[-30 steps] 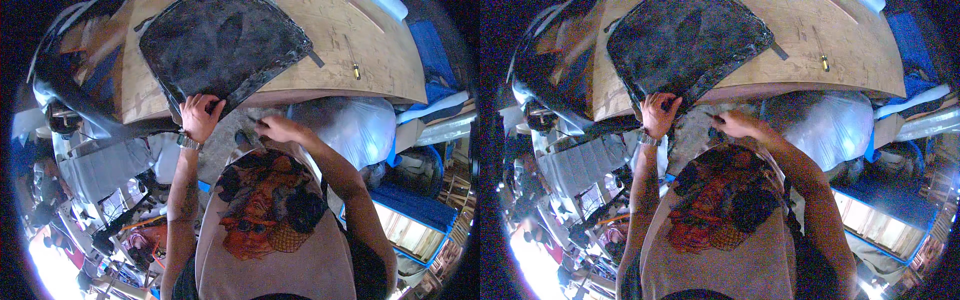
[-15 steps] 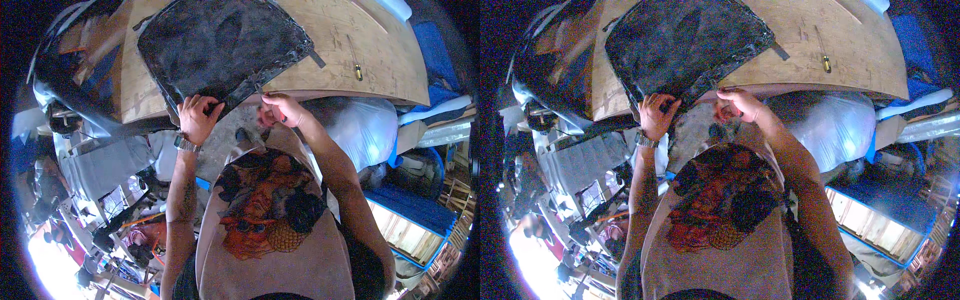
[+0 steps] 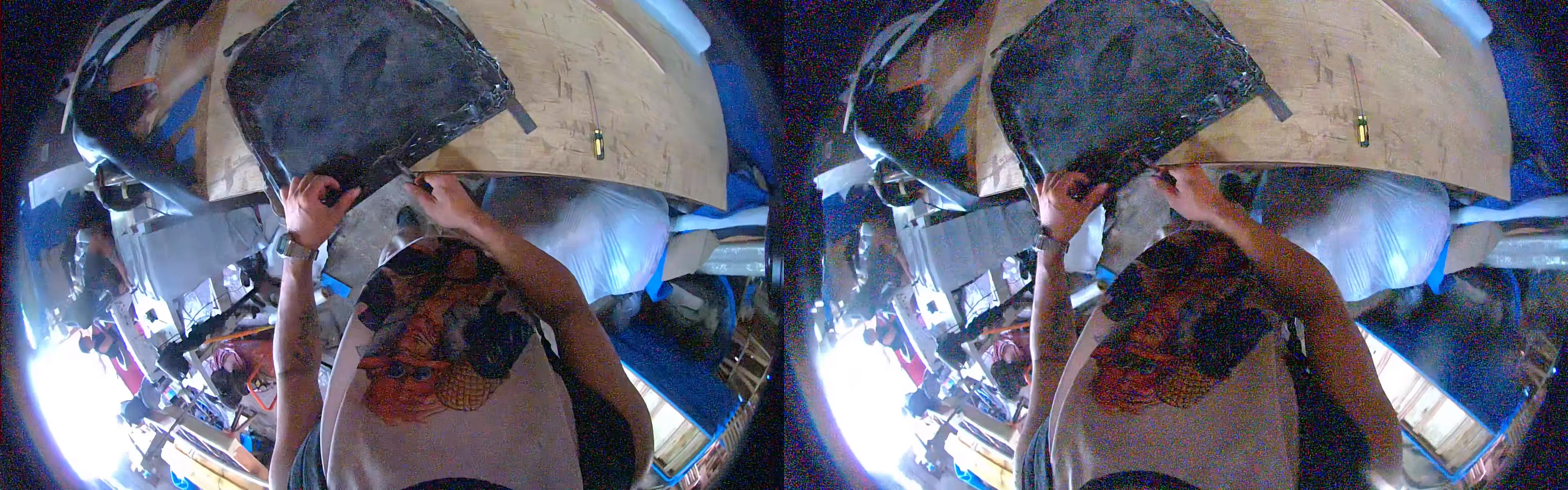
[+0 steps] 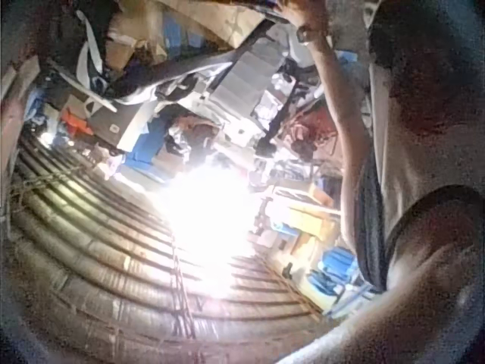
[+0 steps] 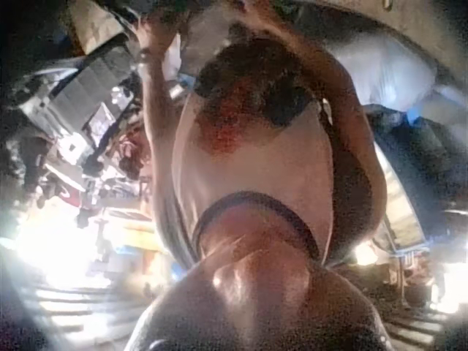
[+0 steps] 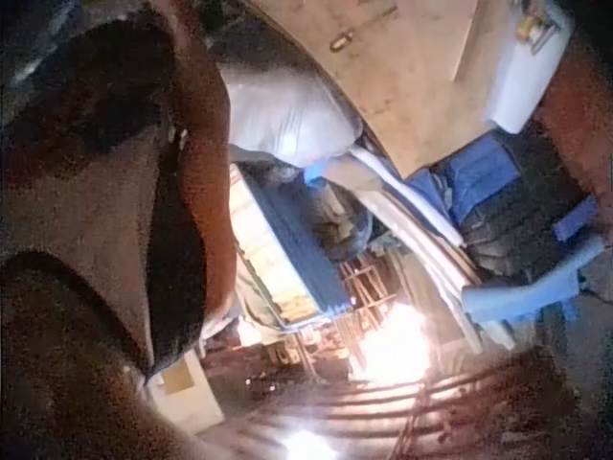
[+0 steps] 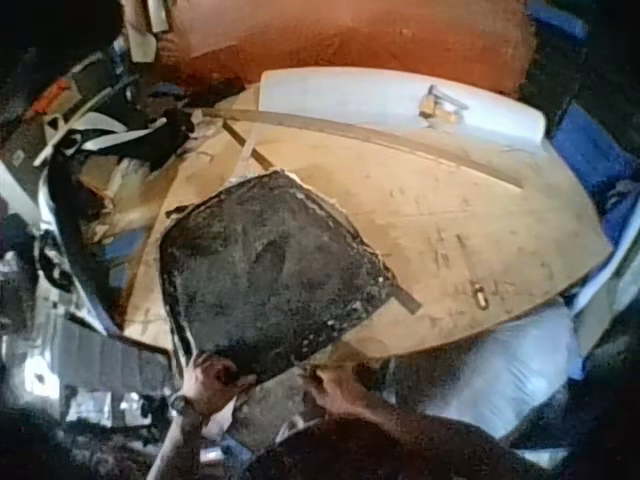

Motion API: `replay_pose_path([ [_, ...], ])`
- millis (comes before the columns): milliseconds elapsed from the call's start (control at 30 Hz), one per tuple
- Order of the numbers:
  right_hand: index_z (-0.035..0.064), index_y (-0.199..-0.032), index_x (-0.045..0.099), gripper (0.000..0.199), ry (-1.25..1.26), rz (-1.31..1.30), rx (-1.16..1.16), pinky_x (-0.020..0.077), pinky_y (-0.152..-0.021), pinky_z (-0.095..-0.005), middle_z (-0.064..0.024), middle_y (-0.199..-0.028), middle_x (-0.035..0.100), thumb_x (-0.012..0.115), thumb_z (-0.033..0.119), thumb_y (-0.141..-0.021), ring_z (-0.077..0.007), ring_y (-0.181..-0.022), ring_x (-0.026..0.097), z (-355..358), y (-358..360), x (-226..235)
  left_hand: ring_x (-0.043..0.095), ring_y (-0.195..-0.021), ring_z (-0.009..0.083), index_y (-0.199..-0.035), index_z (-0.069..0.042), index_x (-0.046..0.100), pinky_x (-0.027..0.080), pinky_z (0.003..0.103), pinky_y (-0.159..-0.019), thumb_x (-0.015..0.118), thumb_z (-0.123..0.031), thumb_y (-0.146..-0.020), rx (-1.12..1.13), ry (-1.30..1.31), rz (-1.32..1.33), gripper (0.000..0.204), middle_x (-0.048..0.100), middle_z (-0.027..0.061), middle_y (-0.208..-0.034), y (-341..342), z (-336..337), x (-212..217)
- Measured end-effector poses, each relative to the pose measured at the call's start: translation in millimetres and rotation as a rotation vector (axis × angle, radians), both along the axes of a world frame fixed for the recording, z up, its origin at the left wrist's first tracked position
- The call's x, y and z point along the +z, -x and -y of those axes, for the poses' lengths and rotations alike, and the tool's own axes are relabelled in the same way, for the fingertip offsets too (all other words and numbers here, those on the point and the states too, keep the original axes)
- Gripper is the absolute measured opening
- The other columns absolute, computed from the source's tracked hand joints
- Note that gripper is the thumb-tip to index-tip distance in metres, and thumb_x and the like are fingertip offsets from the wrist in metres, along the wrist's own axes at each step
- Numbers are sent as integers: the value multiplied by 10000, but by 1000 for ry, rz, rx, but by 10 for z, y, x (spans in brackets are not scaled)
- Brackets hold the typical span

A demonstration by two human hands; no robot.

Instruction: Removing or securing upholstery material on a chair seat using tools.

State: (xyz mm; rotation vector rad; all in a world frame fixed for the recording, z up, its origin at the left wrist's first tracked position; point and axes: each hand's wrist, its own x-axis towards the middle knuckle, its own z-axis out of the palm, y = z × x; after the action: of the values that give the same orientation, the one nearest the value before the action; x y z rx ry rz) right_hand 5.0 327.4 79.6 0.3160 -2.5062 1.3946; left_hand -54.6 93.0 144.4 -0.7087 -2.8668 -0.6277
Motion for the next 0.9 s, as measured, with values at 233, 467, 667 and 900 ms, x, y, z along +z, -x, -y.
replay_pose_path([
  [233,79,-571,513,414,665,896,360,362,-448,-263,-13,-519,513,531,313,-912,-81,-447,451,47,118,-96,531,-754,243,-689,-112,600,394,379,-728,775,-373,-643,58,61,27,318,568,23,-723,35,0,-48],
  [467,24,-736,614,294,267,524,710,476,-582,-371,-127,-668,634,618,301,-837,-216,-610,613,-186,-84,68,534,-765,261,-755,-90,611,419,396,-724,714,-226,-730,-57,62,75,173,578,49,-768,24,128,-1],
  [667,26,-1021,620,393,-222,804,447,498,-652,-378,-183,-864,649,602,376,-843,-301,-741,650,-671,-650,-543,542,-745,269,-749,-83,605,423,401,-703,699,-172,-741,-139,105,42,130,566,59,-749,41,249,-40],
  [900,35,-937,573,319,706,1045,585,487,-734,-350,-138,-892,639,519,348,-909,-225,-797,631,-145,-261,60,559,-733,268,-818,-72,575,416,388,-686,671,-154,-784,-20,60,118,132,552,71,-741,-112,527,128],
])
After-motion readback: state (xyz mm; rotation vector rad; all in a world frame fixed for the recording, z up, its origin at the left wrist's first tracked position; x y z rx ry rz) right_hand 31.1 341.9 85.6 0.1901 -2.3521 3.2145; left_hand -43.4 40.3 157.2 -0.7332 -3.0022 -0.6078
